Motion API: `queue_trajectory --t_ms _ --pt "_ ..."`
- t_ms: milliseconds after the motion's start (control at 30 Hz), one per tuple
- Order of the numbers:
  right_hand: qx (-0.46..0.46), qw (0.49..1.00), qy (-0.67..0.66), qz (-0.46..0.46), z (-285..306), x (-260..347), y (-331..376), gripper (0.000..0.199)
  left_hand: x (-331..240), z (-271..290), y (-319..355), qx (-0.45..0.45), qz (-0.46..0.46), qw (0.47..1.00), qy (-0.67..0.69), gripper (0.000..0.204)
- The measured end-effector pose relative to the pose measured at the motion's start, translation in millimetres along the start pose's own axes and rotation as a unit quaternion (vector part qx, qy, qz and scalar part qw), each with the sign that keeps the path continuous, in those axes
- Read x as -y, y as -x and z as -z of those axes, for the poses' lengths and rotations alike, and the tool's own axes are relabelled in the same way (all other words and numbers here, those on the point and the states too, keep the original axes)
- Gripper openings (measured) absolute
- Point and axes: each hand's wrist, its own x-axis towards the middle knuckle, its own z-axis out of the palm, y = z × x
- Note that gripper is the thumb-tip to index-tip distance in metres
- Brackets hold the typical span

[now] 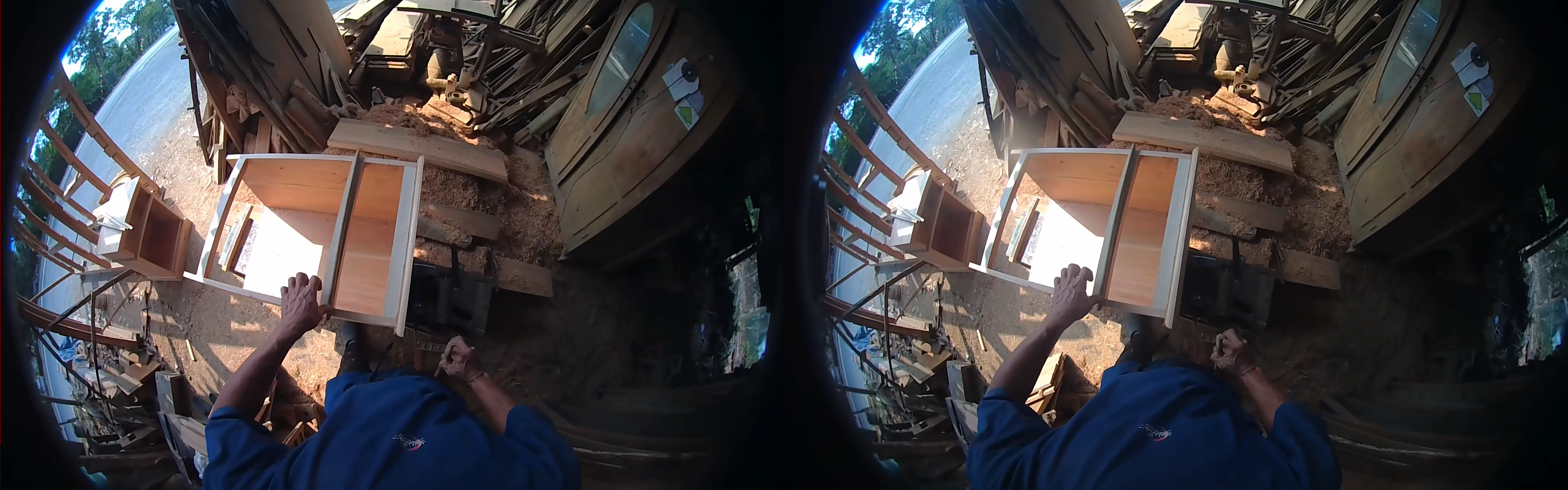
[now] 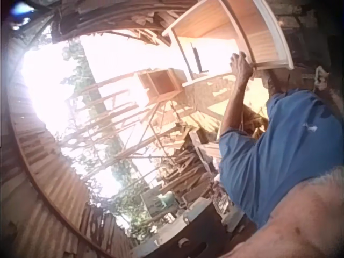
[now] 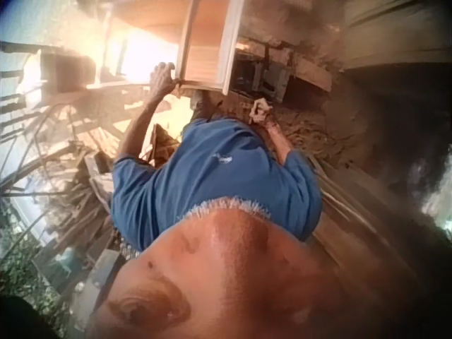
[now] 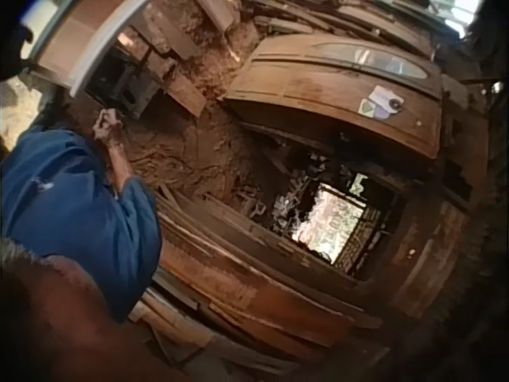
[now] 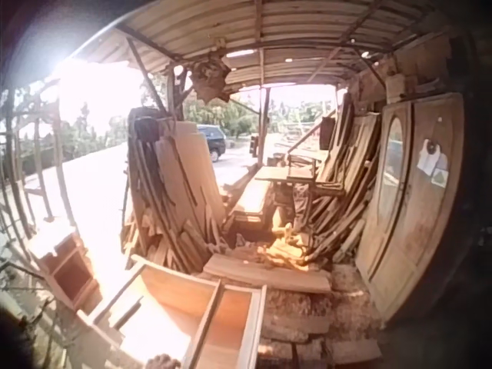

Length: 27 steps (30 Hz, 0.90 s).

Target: The person aligns a wooden strip against the top edge of a cabinet frame and uses a nail gun to secure it.

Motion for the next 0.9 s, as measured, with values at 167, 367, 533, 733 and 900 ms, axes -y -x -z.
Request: queue_trajectory --t_ms 167,367,533,733,900 --pt "-0.089 0.993 0.084 0.005 10.6 42.4 -18.3 0.029 20.5 15.9 -44.3 0.007 -0.355 0.928 -0.111 0.054" --pt "-0.141 0.975 0.169 -0.031 -7.1 101.0 -27.7 0.031 36.4 13.9 -97.2 0.165 -0.598 0.782 -0.059 0.015" --pt "-0.262 0.940 0.170 -0.137 -32.7 133.0 -1.6 0.034 45.9 -5.0 -113.3 0.197 -0.647 0.737 -0.016 0.018" --pt "-0.396 0.879 0.168 -0.206 -43.7 151.3 22.8 0.041 47.1 -5.0 -112.5 0.207 -0.638 0.742 0.008 0.017" --pt "-0.481 0.838 0.120 -0.228 -67.2 161.4 22.9 0.050 45.0 -3.5 -114.7 0.204 -0.664 0.719 -0.022 0.013"
